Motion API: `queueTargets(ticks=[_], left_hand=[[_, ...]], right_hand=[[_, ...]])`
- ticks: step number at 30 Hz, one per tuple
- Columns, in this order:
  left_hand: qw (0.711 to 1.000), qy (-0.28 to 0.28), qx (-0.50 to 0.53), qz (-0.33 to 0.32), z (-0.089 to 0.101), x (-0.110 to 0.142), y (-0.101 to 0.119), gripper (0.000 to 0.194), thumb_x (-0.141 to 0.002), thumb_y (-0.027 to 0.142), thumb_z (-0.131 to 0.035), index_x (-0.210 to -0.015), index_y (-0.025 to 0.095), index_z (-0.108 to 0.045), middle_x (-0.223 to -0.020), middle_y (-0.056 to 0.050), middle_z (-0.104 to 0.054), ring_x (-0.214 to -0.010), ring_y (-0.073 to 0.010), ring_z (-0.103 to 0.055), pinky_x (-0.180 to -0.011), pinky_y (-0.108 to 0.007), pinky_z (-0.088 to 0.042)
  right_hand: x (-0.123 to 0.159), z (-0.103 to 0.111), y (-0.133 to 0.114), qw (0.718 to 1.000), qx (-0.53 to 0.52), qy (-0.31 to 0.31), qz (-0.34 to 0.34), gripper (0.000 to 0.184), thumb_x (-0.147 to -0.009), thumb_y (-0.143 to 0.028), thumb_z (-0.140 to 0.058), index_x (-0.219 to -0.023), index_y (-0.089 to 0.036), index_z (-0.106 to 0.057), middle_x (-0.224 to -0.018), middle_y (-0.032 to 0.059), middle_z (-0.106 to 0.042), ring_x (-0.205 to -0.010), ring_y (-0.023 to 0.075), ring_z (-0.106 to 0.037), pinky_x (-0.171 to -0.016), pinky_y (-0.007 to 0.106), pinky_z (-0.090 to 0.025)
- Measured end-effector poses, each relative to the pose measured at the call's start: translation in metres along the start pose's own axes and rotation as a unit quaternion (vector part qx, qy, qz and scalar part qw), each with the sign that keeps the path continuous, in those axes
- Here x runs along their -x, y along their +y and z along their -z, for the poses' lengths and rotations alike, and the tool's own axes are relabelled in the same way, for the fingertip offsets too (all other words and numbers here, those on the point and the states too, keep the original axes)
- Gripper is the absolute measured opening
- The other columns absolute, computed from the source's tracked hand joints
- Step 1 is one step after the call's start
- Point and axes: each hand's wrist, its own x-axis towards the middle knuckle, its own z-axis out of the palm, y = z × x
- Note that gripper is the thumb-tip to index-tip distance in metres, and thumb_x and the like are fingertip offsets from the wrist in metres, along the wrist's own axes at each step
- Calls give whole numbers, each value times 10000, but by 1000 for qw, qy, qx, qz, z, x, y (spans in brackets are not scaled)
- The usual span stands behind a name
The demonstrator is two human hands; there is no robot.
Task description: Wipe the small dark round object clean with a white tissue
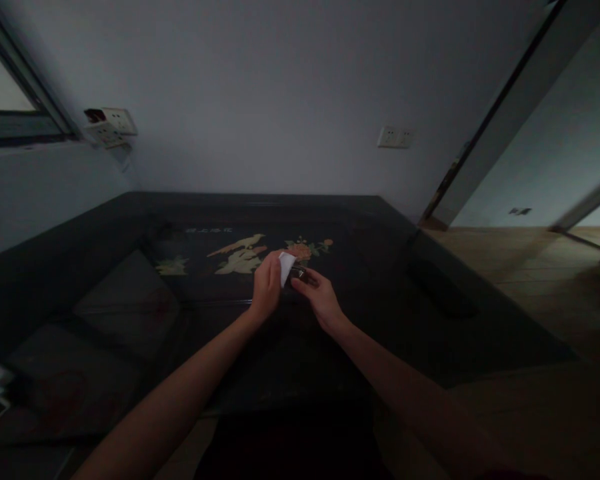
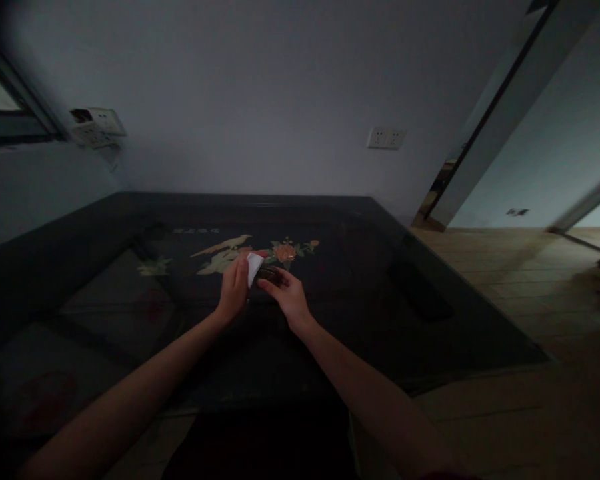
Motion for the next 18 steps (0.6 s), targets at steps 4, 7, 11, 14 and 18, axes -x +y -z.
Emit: queueTargets(ticks=[4, 7, 11, 14, 18], left_hand=[[972, 13, 173, 161, -3, -7, -5, 386, -899, 407, -392, -938, 146, -673, -939, -82, -711, -889, -220, -661, -834, -325, -497], [909, 9, 296, 293, -6, -12, -6, 352, -870, 370, -413, -885, 131, -671, -854, -84, -725, -861, -225, -682, -814, -339, -523], [848, -21, 380, 368, -8, -15, -4, 345, -857, 342, -405, -823, 129, -675, -804, -97, -724, -852, -226, -691, -812, -354, -539], [854, 4, 380, 355, -8, -13, -2, 315, -844, 348, -432, -808, 138, -664, -790, -83, -724, -836, -219, -690, -814, -347, -539], [907, 29, 303, 290, -7, -10, -1, 349, -861, 374, -412, -858, 139, -670, -828, -74, -724, -834, -222, -681, -806, -345, -530]], right_hand=[[0, 0, -2, 1000, 3, 2, 1, 443, -538, -306, -841, -940, -196, -691, -996, 49, -733, -972, 221, -665, -952, 391, -485], [0, 0, -2, 1000, -3, -6, -5, 449, -540, -323, -844, -946, -203, -693, -992, 47, -733, -958, 225, -669, -940, 393, -492], [-1, 0, -1, 1000, 0, -24, -8, 475, -541, -361, -847, -962, -204, -693, -996, 51, -733, -946, 236, -673, -925, 398, -501], [-1, 0, -1, 999, 2, -32, -2, 481, -565, -393, -835, -978, -195, -687, -1024, 61, -726, -956, 235, -671, -924, 396, -500], [0, 0, -4, 999, 22, -27, 0, 490, -568, -388, -834, -993, -197, -683, -1029, 55, -726, -991, 245, -664, -931, 396, -503]])
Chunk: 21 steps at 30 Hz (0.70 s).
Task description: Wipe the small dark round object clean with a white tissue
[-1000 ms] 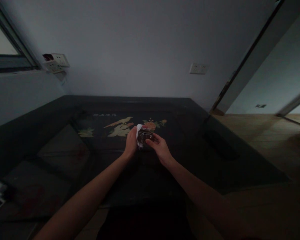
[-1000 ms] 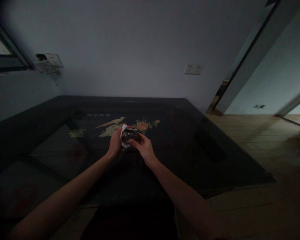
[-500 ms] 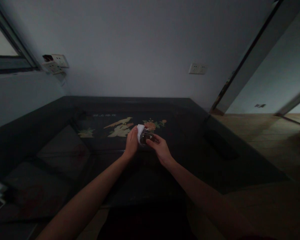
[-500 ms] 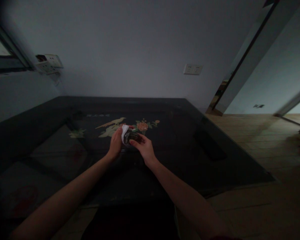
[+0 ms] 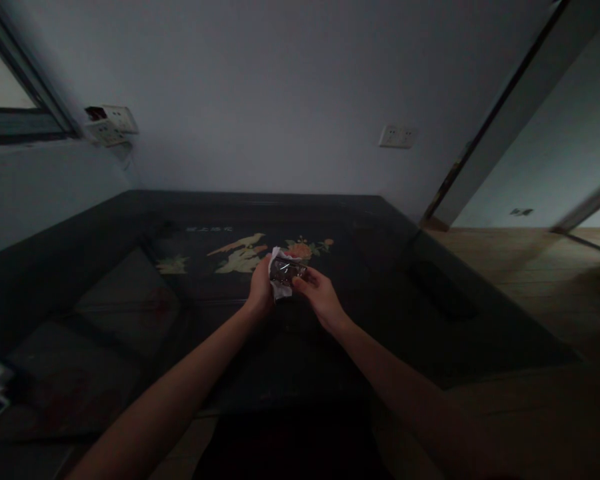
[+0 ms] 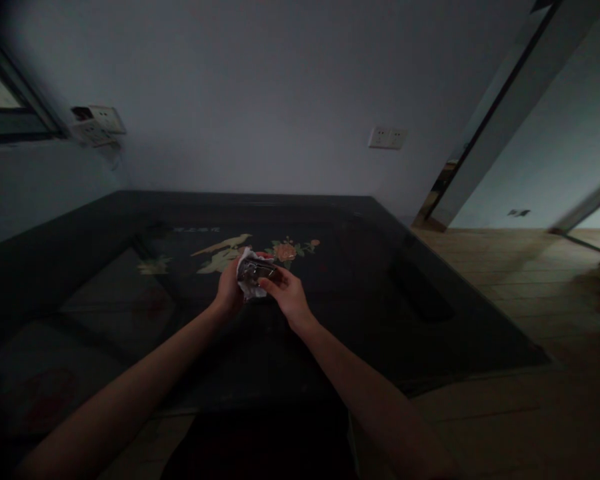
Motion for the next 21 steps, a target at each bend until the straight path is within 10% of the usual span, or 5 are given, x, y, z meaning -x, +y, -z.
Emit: queueTargets(ticks=[11, 21], left_hand=[[877, -39, -351, -325, 5, 15, 0, 335, -913, 402, -412, -938, 196, -675, -1035, -101, -666, -1018, -238, -580, -959, -349, -399], [999, -5, -49, 2, 7, -9, -3, 315, -848, 360, -448, -860, 143, -676, -847, -77, -713, -806, -206, -661, -758, -301, -510]], right_hand=[[-1, 1, 6, 999, 18, 32, 6, 454, -537, -297, -837, -948, -200, -672, -972, 38, -743, -956, 220, -679, -938, 395, -504], [1, 1, 1, 999, 15, 34, 3, 463, -538, -299, -842, -957, -194, -676, -991, 50, -736, -971, 228, -672, -946, 404, -496]])
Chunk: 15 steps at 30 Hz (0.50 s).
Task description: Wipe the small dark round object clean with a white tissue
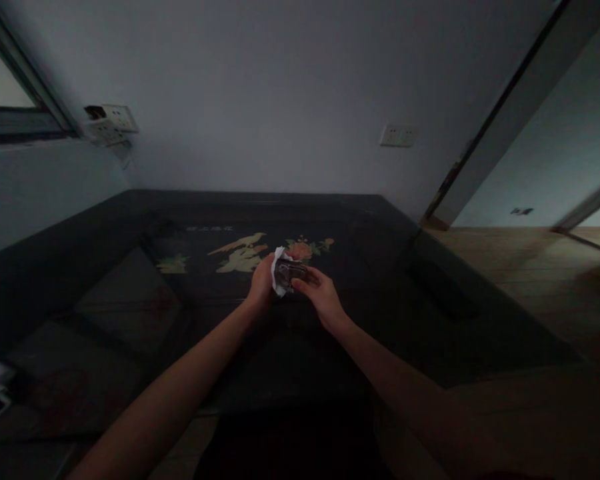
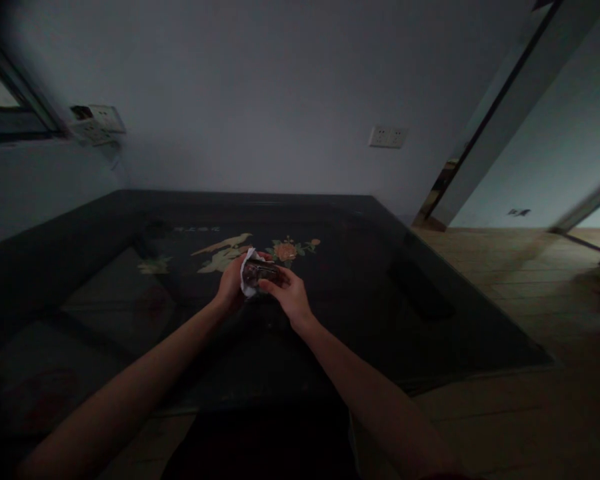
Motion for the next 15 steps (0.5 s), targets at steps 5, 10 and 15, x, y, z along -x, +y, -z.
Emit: queueTargets(ticks=[5, 10, 15], left_hand=[[988, -54, 98, 109, -4, 2, 6, 287, -838, 321, -455, -858, 132, -670, -825, -98, -720, -801, -216, -686, -761, -341, -541], [998, 14, 50, 38, -4, 5, 0, 337, -883, 324, -388, -857, 141, -670, -785, -69, -721, -793, -205, -686, -767, -315, -528], [976, 50, -160, -138, -2, 12, -4, 364, -925, 388, -376, -919, 155, -656, -913, -71, -692, -874, -200, -632, -825, -298, -465]], right_hand=[[-1, 1, 3, 1000, -4, -19, -2, 448, -563, -334, -833, -964, -202, -685, -1017, 52, -728, -1001, 235, -659, -940, 403, -497], [-2, 1, 3, 1000, 2, -17, -11, 428, -587, -369, -818, -955, -194, -687, -1012, 59, -723, -986, 236, -660, -916, 397, -508], [-2, 2, 1, 1000, 19, -6, -3, 428, -591, -353, -810, -961, -189, -671, -1003, 59, -727, -982, 230, -664, -922, 392, -503]])
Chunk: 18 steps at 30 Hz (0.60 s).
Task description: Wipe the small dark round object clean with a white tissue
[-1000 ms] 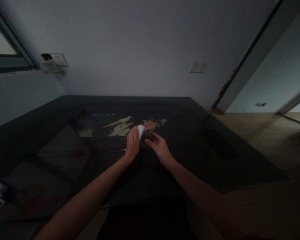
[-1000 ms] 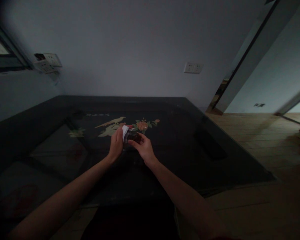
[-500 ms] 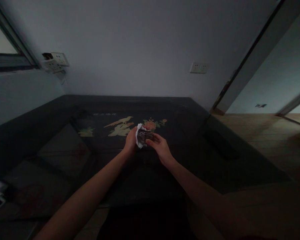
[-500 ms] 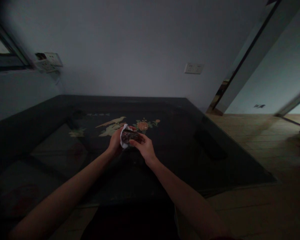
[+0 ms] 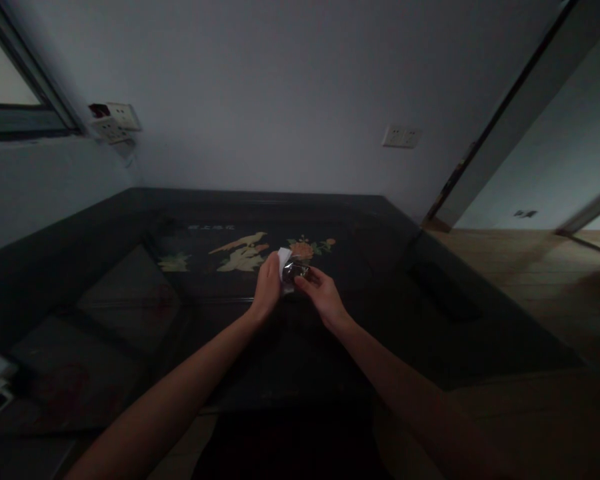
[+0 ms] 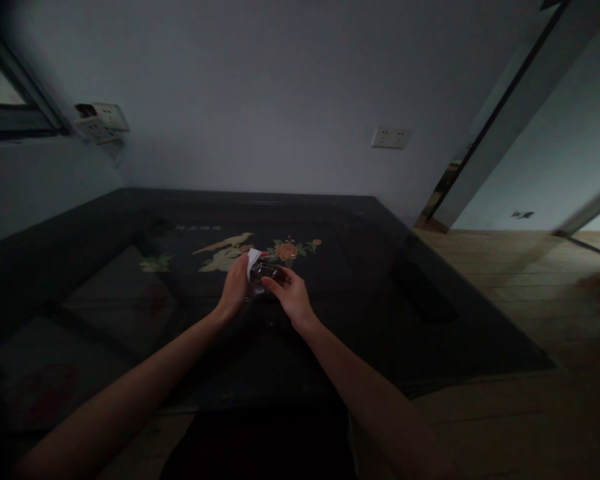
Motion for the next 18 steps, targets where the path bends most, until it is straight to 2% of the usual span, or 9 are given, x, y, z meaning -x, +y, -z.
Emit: queueTargets(ticks=[5, 7, 9, 10, 12, 15, 18], left_hand=[[978, -21, -140, -155, 2, 7, 5, 343, -942, 384, -353, -987, 191, -632, -990, -89, -647, -952, -214, -582, -898, -322, -423], [962, -50, -166, -212, 3, 8, 6, 332, -938, 378, -364, -980, 196, -639, -1039, -99, -639, -1021, -223, -567, -952, -334, -395], [955, -66, -158, -240, 4, 7, 6, 350, -941, 372, -349, -960, 191, -648, -1067, -107, -638, -1052, -227, -561, -971, -340, -384], [959, -65, -143, -234, 4, 6, 5, 362, -941, 370, -339, -955, 185, -650, -1059, -108, -643, -1041, -226, -567, -962, -340, -391], [979, -46, -94, -175, 4, 4, 3, 378, -935, 370, -337, -958, 170, -657, -1018, -104, -661, -988, -221, -588, -922, -332, -416], [999, -20, 23, -23, 1, -2, 1, 383, -905, 374, -368, -935, 146, -674, -934, -89, -694, -883, -212, -626, -853, -319, -456], [979, -31, 164, 114, -1, -7, 2, 336, -865, 339, -420, -891, 133, -684, -867, -73, -715, -804, -197, -655, -788, -299, -489]], right_hand=[[-1, 0, 2, 1000, 2, 7, 7, 432, -561, -295, -818, -949, -194, -656, -987, 50, -733, -975, 226, -671, -932, 383, -502], [-1, -1, 2, 1000, 5, 12, 13, 429, -557, -289, -820, -943, -196, -655, -993, 50, -734, -980, 230, -672, -937, 385, -502], [-1, -1, 2, 1000, 11, 13, 16, 432, -561, -293, -819, -948, -196, -656, -1008, 54, -734, -988, 233, -673, -946, 390, -499], [-1, -2, 2, 1000, 13, 14, 16, 436, -563, -297, -819, -954, -194, -656, -1013, 56, -734, -989, 234, -674, -950, 394, -497], [0, -2, 2, 1000, 14, 16, 11, 451, -557, -300, -822, -960, -188, -654, -1015, 62, -735, -988, 234, -676, -957, 400, -495], [0, -2, 0, 1000, 11, 17, 4, 483, -544, -301, -831, -975, -176, -650, -1016, 73, -736, -987, 237, -678, -952, 405, -500], [1, -2, -2, 1000, 10, 8, 11, 497, -549, -305, -833, -994, -175, -652, -1031, 77, -733, -987, 239, -678, -946, 403, -504]])
